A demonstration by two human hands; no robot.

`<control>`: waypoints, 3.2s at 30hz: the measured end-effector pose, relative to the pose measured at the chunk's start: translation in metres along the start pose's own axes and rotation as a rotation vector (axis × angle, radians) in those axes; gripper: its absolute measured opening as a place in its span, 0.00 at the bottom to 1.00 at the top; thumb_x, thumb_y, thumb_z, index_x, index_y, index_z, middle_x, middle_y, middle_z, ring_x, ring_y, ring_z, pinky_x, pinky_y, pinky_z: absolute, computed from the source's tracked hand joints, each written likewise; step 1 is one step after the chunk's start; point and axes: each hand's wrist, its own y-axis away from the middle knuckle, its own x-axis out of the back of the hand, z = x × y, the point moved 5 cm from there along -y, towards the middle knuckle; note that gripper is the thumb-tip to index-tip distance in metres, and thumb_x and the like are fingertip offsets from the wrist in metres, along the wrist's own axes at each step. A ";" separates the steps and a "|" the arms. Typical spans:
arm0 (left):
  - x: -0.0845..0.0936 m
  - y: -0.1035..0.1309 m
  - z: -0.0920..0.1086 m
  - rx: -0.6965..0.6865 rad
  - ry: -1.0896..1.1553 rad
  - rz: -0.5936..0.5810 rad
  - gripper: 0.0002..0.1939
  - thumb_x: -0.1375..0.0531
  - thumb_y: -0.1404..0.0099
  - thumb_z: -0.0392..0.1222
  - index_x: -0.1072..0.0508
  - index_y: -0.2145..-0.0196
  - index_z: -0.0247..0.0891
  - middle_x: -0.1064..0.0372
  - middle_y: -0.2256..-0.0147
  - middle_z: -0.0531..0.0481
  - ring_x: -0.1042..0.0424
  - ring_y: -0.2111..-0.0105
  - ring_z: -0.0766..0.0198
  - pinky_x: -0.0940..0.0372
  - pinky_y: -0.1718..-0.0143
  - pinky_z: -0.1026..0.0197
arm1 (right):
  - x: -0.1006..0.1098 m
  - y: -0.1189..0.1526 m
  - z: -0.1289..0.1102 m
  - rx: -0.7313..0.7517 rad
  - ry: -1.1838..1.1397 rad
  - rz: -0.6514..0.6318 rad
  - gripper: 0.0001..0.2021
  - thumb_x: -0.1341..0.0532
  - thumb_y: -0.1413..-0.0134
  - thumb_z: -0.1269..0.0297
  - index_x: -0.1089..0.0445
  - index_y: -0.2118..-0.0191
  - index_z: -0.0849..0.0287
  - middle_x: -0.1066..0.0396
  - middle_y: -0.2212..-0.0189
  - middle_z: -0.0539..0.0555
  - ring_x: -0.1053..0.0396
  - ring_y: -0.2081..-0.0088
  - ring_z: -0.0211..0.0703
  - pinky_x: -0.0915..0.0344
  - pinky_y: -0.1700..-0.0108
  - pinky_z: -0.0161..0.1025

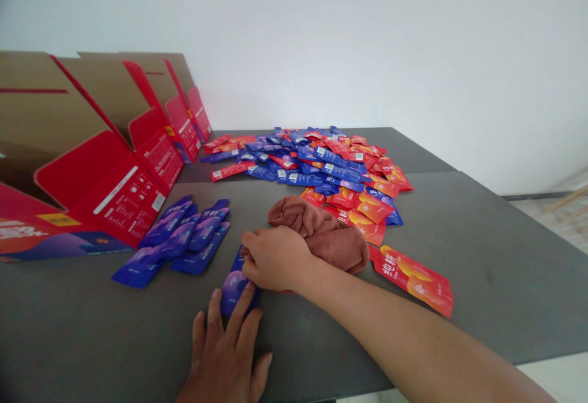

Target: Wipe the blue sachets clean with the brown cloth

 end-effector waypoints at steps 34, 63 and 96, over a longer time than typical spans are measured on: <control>0.002 -0.001 0.001 0.012 0.005 -0.035 0.19 0.43 0.49 0.39 0.30 0.58 0.41 0.42 0.43 0.48 0.51 0.43 0.31 0.44 0.50 0.31 | 0.002 0.000 0.000 0.004 -0.003 0.007 0.10 0.50 0.46 0.64 0.33 0.63 0.58 0.28 0.65 0.54 0.32 0.66 0.44 0.43 0.67 0.38; 0.000 0.000 0.001 0.013 -0.003 0.008 0.19 0.45 0.49 0.39 0.29 0.58 0.40 0.39 0.45 0.46 0.51 0.43 0.30 0.45 0.50 0.30 | 0.002 0.002 -0.007 0.159 -0.059 -0.017 0.11 0.49 0.46 0.62 0.33 0.61 0.58 0.29 0.64 0.54 0.32 0.65 0.44 0.43 0.66 0.38; 0.000 0.000 0.001 0.010 -0.002 -0.019 0.20 0.43 0.50 0.40 0.29 0.57 0.41 0.39 0.45 0.46 0.50 0.43 0.31 0.46 0.50 0.30 | 0.001 0.003 -0.007 0.238 -0.114 -0.007 0.10 0.48 0.47 0.64 0.34 0.61 0.58 0.29 0.64 0.53 0.32 0.64 0.43 0.43 0.63 0.38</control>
